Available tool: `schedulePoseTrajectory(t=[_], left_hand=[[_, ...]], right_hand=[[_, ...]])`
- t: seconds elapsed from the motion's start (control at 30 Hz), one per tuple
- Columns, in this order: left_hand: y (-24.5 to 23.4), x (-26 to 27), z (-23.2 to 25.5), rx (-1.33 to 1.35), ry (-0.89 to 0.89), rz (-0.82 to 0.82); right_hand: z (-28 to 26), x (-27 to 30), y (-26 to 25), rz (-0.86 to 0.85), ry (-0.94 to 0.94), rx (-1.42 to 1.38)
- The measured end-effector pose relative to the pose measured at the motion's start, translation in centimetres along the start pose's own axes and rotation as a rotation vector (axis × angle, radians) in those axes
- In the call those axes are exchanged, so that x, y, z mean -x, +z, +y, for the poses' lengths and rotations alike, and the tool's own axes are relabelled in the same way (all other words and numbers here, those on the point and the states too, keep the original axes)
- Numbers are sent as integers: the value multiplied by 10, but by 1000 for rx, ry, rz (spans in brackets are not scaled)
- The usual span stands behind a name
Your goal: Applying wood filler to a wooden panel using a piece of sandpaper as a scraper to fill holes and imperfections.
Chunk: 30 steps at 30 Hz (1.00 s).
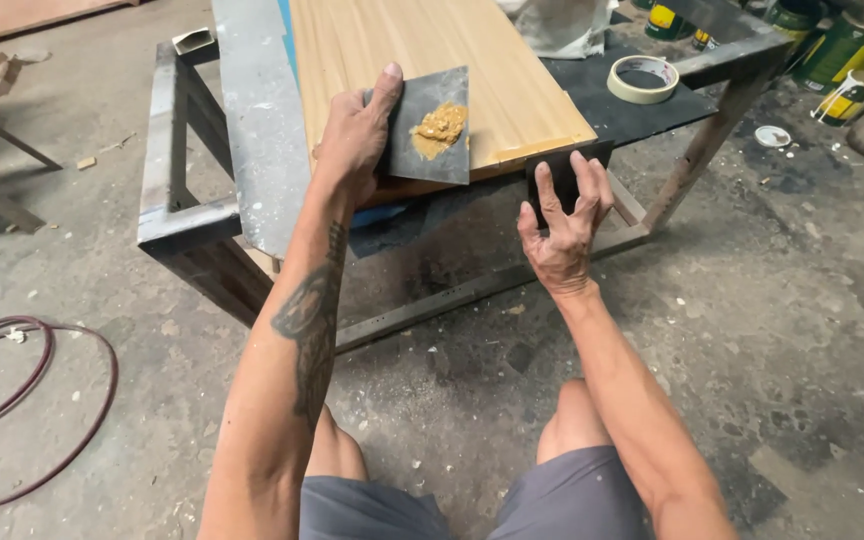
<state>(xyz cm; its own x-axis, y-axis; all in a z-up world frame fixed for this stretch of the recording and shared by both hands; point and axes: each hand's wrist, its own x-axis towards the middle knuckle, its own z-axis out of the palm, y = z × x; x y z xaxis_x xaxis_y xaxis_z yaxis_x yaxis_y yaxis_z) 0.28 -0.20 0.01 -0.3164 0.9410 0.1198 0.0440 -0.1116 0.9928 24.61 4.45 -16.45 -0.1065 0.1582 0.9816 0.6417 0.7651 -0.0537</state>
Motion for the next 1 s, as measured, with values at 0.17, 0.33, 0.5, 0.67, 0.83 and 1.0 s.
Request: schedulePoseTrajectory(t=[0.17,0.33,0.5,0.67,0.83,1.0], left_hand=[[-1,-3,-4,4,1,2],[6,3,10,-16,-51,56],[10,7,12,52,-83,34],[7,5,8,90,-79,18],[7,9,13,73,-63,-17],[6,9,9,123,-8,-20]], right_hand=[[-2,6,3,0,5,27],[-29,9,-15,-43,184,-82],[-51,-13,-12,-26,461,-93],[-72,-15,2,-42,502,-67],[-95,-12,2,-94,420,-61],[-93,2,-22,-130,482,-165]])
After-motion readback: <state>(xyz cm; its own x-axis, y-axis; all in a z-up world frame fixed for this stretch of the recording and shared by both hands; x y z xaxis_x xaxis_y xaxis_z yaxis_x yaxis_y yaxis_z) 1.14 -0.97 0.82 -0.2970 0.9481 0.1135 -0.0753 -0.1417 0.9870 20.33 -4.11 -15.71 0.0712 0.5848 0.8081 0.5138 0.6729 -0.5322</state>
